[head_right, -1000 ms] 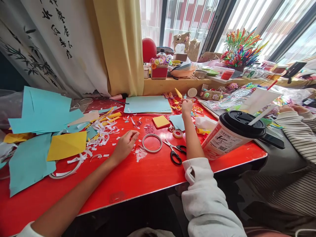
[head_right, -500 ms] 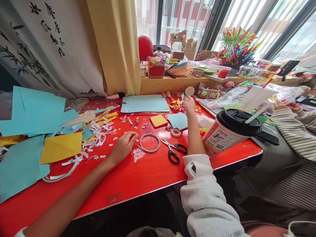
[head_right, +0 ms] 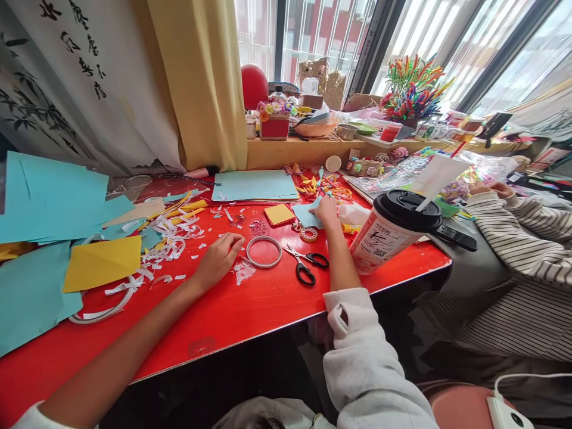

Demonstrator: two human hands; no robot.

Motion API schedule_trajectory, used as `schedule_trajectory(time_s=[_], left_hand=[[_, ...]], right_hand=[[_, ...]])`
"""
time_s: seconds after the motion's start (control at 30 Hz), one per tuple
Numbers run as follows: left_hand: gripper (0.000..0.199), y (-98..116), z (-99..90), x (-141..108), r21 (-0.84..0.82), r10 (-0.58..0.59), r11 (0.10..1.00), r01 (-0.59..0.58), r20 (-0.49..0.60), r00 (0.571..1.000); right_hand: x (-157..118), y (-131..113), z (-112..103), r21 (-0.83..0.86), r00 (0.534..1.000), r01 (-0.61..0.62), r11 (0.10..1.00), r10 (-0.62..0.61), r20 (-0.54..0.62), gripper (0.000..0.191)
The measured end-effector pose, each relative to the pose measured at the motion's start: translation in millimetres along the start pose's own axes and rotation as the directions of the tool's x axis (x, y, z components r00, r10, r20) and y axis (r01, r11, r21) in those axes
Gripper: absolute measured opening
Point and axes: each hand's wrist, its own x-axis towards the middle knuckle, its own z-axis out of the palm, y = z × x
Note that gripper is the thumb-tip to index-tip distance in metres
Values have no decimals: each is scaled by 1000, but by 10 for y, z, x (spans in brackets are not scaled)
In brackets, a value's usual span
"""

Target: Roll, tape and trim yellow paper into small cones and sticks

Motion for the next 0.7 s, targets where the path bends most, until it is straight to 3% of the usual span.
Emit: schedule_trajectory(time_s=[0.23,0.43,0.47,0.5,0.57,0.6,0.63,0.7], left_hand=[[27,-27,33,0,24,38,999,-38,6,999],[22,-46,12,16,-17,4,1000,-5,-75,997],[22,-35,-14,28,-45,-21,999,17,-98,995],[23,-18,-49,43,-79,-53,996,43,-118,992],[26,25,-133,80,-242,-172,961,135,-140,975],[30,44,-178,100,-362,-242,915,178,-139,960],[33,57,-219,120,-475,-291,858,195,-137,947],[40,59,-283,152,-632,-349,747,209,-104,931]], right_hand=[[-108,-52,-129,20,971,-1,1000,5,-239,32],[-244,-446,-434,183,926,217,959,-143,-349,27],[-315,-541,-474,418,924,334,845,-206,-322,28],[-412,-639,-497,638,925,378,671,-255,-280,31],[-672,-823,-483,879,911,308,365,-380,-162,39],[-823,-902,-448,928,887,246,279,-451,-100,41],[-974,-969,-398,953,858,168,251,-514,-16,43],[-1241,-1063,-281,956,799,20,293,-580,161,46]])
